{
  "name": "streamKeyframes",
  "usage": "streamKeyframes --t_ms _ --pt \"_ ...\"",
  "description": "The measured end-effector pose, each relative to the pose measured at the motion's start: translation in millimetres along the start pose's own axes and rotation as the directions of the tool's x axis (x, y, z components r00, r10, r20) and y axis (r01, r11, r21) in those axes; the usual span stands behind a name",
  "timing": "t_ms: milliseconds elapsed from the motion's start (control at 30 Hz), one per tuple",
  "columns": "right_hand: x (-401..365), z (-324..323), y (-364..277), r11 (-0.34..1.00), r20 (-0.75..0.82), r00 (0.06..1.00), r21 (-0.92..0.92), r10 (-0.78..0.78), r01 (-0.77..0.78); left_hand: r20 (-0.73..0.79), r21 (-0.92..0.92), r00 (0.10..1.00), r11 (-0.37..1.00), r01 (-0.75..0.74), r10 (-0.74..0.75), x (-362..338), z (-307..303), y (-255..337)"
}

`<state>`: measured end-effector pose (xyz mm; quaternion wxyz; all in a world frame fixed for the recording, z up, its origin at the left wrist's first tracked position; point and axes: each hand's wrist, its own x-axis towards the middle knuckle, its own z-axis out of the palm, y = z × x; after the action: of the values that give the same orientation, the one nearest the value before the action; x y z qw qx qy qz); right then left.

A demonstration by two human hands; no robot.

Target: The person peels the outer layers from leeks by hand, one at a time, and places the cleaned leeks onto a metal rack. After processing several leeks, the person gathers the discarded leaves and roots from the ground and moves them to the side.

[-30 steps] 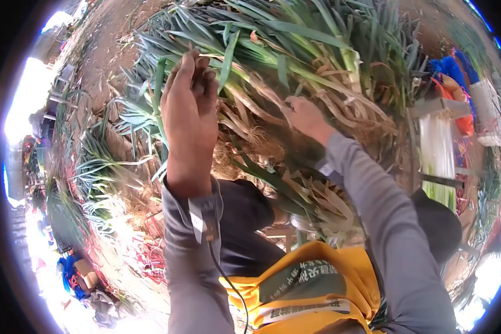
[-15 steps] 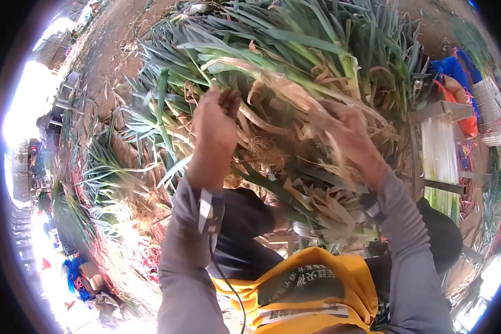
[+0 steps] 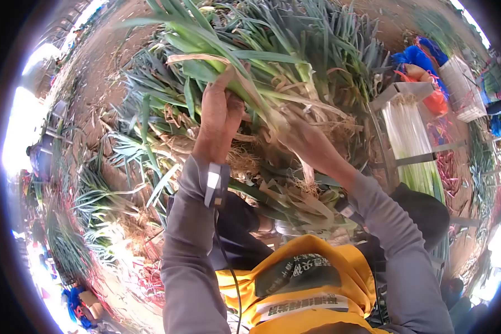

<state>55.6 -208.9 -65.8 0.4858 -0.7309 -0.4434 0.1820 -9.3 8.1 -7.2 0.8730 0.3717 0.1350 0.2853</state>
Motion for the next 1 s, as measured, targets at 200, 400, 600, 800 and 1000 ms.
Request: streamKeyframes --t_ms 200,400,600,800,1000 --pt "74.7 1.6 -57.1 0.951 -0.368 0.914 0.178 -0.172 0.251 0.139 0.012 0.99 1.0 0.019 -0.02 -6.7 19.6 -10.6" --pt "19.3 -8.8 -27.1 0.813 -0.183 0.977 0.582 0.108 0.019 0.078 -0.054 0.98 0.983 -0.177 0.181 13.0 0.5 33.4" --pt "-162.3 46.1 142.8 0.856 0.318 0.913 -0.514 0.258 -0.063 0.007 -0.033 0.975 0.975 -0.221 0.222 24.5 -36.2 50.7" --pt "-114.9 19.2 106.0 0.737 0.273 0.799 -0.613 0.535 -0.284 -0.089 0.065 0.965 0.968 -0.241 0.246 11.5 -20.1 23.5" --pt "31.5 -16.5 -26.7 0.983 -0.268 0.946 -0.061 -0.182 0.172 -0.053 -0.199 0.998 0.979 -0.05 0.04 19.1 -20.5 4.7"
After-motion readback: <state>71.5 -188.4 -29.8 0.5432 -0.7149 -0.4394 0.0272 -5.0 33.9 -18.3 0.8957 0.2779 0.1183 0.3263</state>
